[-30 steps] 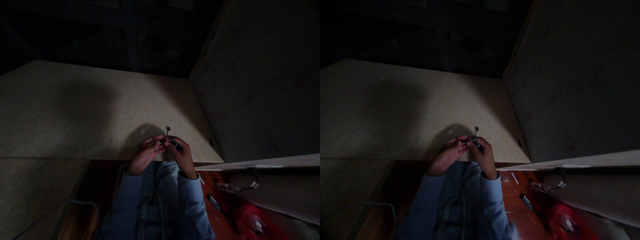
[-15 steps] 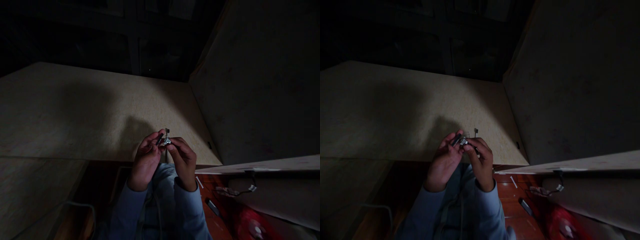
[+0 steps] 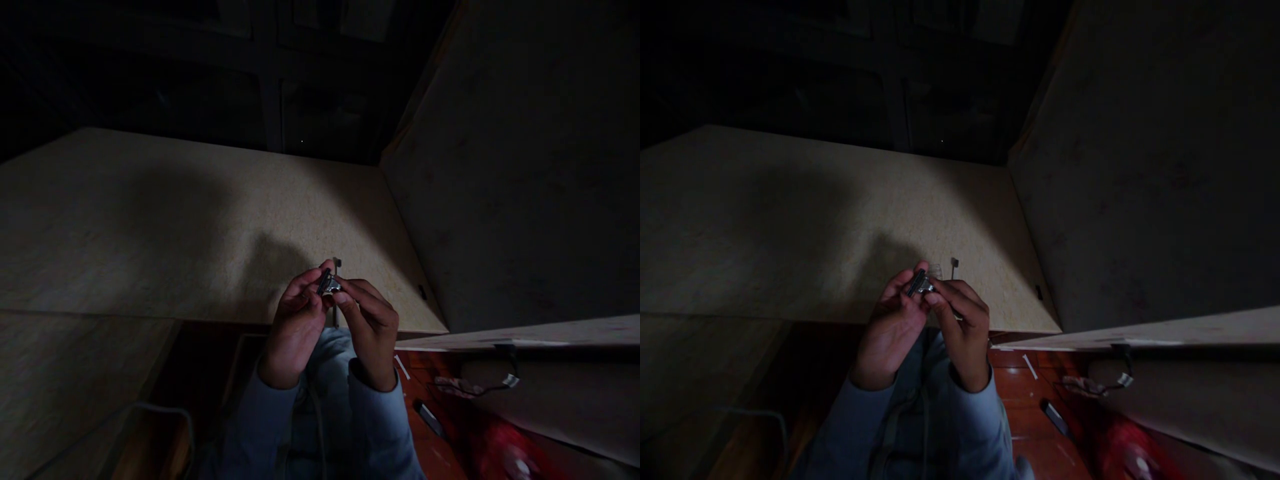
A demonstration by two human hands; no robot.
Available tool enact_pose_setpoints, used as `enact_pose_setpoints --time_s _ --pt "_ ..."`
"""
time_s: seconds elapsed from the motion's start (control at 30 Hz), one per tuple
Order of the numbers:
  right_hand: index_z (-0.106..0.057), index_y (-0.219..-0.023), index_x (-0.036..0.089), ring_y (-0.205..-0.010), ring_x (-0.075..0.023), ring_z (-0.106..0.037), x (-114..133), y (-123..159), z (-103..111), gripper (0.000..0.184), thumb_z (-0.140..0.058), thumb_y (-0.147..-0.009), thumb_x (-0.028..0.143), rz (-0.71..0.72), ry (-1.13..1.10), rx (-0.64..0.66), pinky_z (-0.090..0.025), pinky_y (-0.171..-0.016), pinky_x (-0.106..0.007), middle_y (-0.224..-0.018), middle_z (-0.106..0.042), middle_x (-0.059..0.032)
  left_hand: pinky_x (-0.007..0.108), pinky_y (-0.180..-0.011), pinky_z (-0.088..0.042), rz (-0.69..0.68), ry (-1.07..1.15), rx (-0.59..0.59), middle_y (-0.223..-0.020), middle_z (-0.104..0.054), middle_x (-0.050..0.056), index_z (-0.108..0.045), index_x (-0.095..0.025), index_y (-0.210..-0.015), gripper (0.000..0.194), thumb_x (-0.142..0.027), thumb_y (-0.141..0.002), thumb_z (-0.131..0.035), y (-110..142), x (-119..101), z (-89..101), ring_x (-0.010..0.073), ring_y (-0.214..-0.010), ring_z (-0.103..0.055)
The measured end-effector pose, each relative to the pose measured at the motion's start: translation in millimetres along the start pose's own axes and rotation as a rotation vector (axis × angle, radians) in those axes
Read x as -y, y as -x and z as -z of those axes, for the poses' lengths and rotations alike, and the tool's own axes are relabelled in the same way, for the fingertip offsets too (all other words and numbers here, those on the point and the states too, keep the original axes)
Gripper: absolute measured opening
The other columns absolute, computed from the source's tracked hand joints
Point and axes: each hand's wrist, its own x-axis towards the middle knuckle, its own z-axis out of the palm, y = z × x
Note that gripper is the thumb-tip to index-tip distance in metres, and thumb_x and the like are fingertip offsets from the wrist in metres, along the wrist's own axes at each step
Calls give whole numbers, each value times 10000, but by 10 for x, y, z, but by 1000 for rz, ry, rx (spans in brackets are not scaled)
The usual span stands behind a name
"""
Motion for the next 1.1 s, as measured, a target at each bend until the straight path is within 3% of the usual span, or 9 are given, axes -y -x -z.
enact_pose_setpoints --time_s 0.43,0.77,1.1 --pt "-770 -1144 358 -868 -195 -695 -18 10 9 311 -685 -911 170 21 -15 -1 -564 -768 -350 -979 -748 -29 427 -1081 -446 -24 -30 -27 -1268 -724 33 -754 -294 -977 355 -375 -668 -909 2 -9 -16 280 -1280 -591" --pt "-772 -1144 341 -856 -178 -693 -20 10 7 319 -685 -907 146 33 -33 6 -561 -762 -327 -957 -746 -26 357 -1018 -475 -29 18 18 -1242 -742 14 -769 -303 -976 317 -330 -690 -904 -4 3 10 239 -1249 -617" --pt "-764 -1161 341 -873 -166 -689 -20 20 12 353 -674 -909 111 44 -23 11 -552 -768 -310 -974 -740 -21 352 -1080 -446 -86 31 61 -1229 -753 18 -785 -304 -974 257 -284 -734 -876 6 10 -2 216 -1255 -630"
